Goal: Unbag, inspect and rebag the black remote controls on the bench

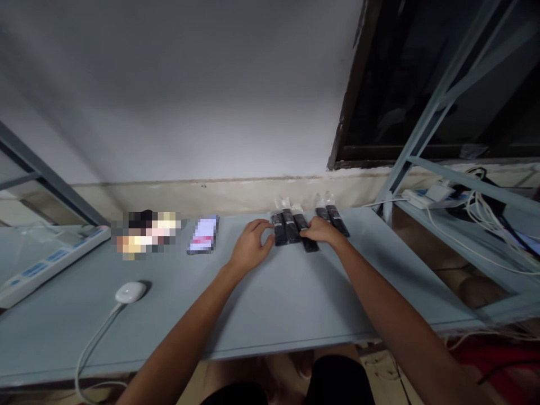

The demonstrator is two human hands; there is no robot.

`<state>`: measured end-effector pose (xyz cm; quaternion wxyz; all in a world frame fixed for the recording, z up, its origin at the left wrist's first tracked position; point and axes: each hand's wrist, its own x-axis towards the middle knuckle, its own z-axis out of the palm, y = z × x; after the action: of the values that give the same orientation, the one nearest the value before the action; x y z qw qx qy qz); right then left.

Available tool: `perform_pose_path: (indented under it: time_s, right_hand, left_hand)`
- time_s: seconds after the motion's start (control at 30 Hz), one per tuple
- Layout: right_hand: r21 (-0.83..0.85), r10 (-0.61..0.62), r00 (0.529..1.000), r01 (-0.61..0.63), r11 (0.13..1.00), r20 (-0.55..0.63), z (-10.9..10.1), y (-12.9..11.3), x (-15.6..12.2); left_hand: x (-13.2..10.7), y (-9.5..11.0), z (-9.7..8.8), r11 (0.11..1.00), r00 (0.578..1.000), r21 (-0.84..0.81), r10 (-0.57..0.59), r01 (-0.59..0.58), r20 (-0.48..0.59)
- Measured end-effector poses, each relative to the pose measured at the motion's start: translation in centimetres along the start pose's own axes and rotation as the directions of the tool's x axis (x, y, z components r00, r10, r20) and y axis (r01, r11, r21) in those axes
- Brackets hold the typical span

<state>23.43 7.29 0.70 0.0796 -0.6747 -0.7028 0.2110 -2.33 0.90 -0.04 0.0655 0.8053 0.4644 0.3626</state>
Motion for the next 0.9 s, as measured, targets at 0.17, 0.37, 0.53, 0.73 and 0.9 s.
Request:
perform_pose_path:
  time_s: [0.17, 0.37, 0.53, 0.73, 0.9]
  right_hand:
    - [0.166, -0.007, 0.999, 0.015, 0.986, -0.049, 1.2, -0.5, 0.5]
    - [0.674, -0.053, 0.996, 0.091, 0.733, -0.077, 3.4, 0.3, 0.2]
    - [0.959, -0.006, 0.994, 0.11, 0.26, -0.112, 2.7, 0.3, -2.2]
    - [0.995, 0.003, 0.997, 0.083, -0.048, -0.083, 2.7, -0.8, -3.9]
    - [0.99, -0.095, 0.995, -0.011, -0.139, -0.002, 3.0, -0.6, -3.4]
  left_hand:
    - [1.5, 1.5, 2.4, 0.99, 0.998, -0.137, 0.039, -0.033, 0.041]
    - [0.7, 2.3, 3.6, 0.96, 0.998, -0.274, -0.061, 0.057, -0.006]
    - [-0.1, 2.5, 3.7, 0.789, 0.956, -0.559, -0.291, 0.256, 0.027]
    - [0.6, 1.6, 3.0, 0.509, 0.924, -0.783, -0.314, 0.357, 0.217]
    - [1.2, 0.6, 2.0, 0.523, 0.894, -0.806, -0.449, 0.277, 0.016]
